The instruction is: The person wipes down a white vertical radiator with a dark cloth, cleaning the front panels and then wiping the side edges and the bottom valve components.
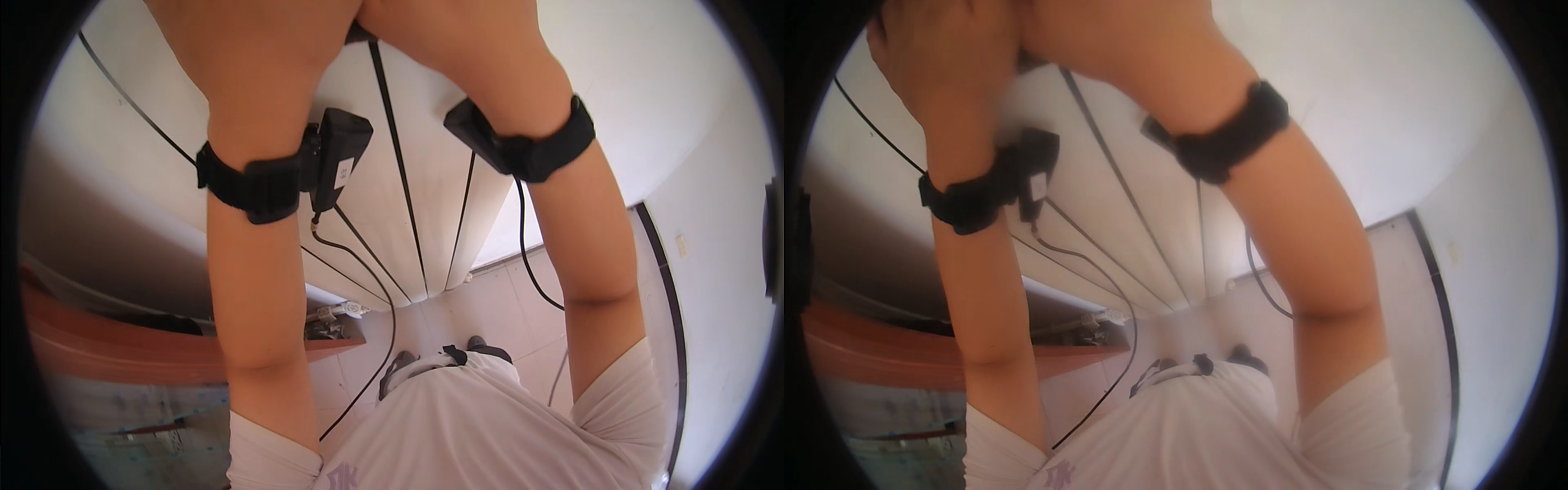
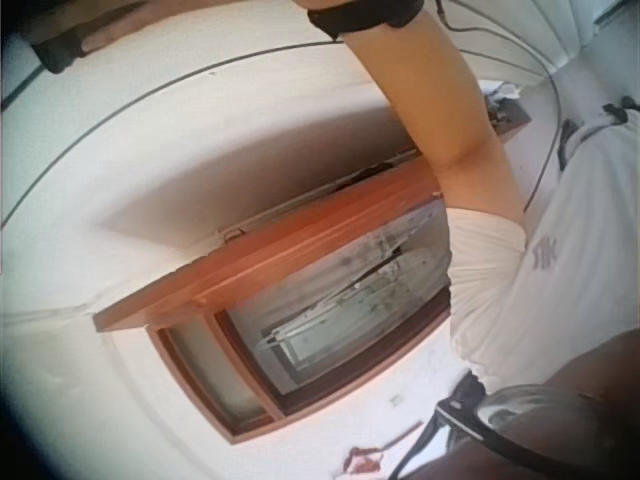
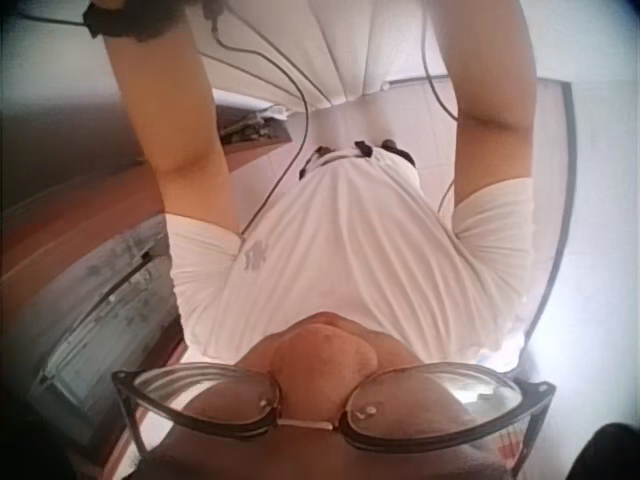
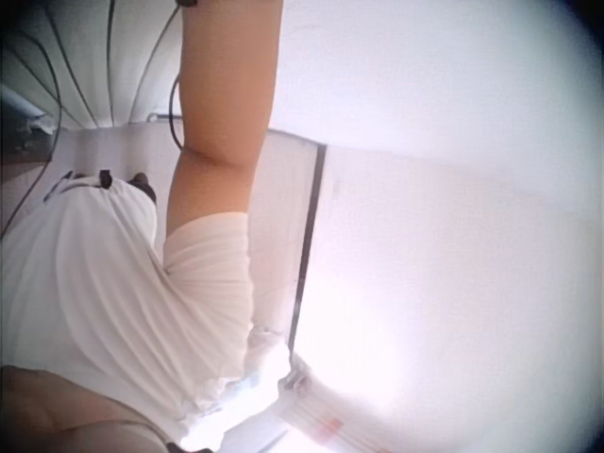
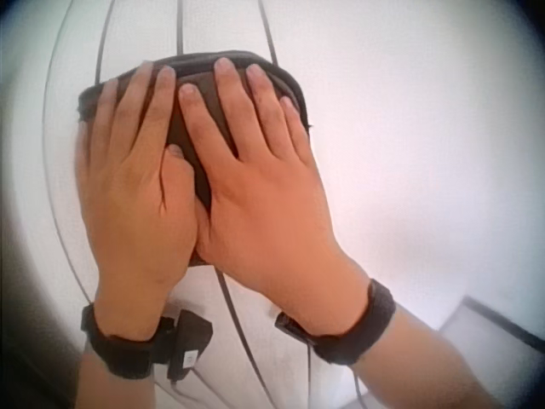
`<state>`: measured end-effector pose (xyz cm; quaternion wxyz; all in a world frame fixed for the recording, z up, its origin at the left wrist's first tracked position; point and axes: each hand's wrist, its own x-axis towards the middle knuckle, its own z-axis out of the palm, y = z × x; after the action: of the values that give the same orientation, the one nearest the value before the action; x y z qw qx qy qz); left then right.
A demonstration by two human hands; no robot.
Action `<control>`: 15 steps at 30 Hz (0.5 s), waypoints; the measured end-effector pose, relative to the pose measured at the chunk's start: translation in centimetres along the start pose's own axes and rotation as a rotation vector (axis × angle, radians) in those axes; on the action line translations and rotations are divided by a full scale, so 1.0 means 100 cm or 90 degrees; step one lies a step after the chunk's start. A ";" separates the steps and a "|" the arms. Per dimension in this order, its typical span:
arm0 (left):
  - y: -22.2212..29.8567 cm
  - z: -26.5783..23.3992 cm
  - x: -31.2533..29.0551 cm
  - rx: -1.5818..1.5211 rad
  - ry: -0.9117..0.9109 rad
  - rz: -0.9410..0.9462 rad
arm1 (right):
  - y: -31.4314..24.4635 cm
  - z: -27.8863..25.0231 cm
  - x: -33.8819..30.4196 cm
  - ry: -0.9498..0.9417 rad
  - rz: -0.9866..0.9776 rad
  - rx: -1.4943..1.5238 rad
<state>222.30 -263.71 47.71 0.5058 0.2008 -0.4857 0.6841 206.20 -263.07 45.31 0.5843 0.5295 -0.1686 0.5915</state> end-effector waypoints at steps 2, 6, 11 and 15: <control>0.019 -0.017 -0.012 -0.030 0.024 0.023 | 0.001 -0.015 -0.026 -0.003 0.009 -0.029; 0.078 -0.071 -0.026 0.005 -0.193 -0.022 | -0.013 -0.067 -0.063 -0.114 0.088 0.000; 0.126 -0.144 -0.124 -0.200 -0.368 -0.235 | -0.094 -0.140 -0.132 -0.359 0.252 0.080; 0.147 -0.229 -0.255 -0.192 -0.464 -0.262 | -0.195 -0.176 -0.232 -0.514 0.179 0.113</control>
<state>224.63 -256.79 11.16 0.4510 0.4451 -0.6766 0.3751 209.91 -255.47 11.28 0.3377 0.7383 -0.4022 0.4231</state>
